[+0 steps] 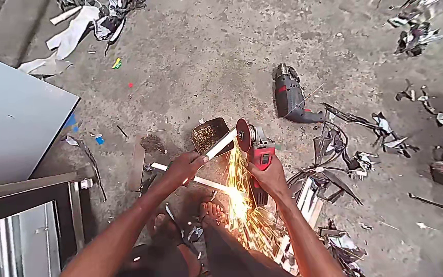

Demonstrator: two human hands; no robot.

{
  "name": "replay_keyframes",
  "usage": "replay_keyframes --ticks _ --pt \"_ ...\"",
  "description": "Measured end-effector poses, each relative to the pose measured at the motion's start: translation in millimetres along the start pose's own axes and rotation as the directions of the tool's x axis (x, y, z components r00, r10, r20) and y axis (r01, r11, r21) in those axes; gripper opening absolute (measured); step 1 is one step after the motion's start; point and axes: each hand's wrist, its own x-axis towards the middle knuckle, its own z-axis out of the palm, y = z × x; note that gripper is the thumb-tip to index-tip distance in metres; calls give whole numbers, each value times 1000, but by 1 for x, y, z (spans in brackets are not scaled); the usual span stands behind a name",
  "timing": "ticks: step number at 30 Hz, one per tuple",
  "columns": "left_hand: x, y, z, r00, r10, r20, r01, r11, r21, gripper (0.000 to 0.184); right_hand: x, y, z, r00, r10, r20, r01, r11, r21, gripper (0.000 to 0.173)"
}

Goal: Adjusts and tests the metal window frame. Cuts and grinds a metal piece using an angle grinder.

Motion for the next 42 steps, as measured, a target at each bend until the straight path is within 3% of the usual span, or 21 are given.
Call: replay_keyframes --ticks 7,12,17,26,33,42 --pt "-5 -3 1 1000 24 6 -24 998 53 45 -25 7 -6 997 -20 -75 29 992 120 70" --pt "-14 -21 25 967 249 -53 -226 936 270 37 -56 23 -16 992 45 -114 -21 978 210 65" --pt "-19 -41 59 901 391 -186 -284 859 426 37 -73 29 -11 986 135 -102 -112 973 204 69" --pt "-21 -48 71 911 366 -189 -166 746 645 44 -60 29 7 993 113 -28 -109 987 121 72" --pt "-21 -43 68 949 281 -145 -127 758 640 46 -56 30 6 995 102 -9 -100 990 97 72" --pt "-19 -46 66 943 307 -132 -154 750 643 45 -53 32 4 997 71 14 -72 994 87 70"
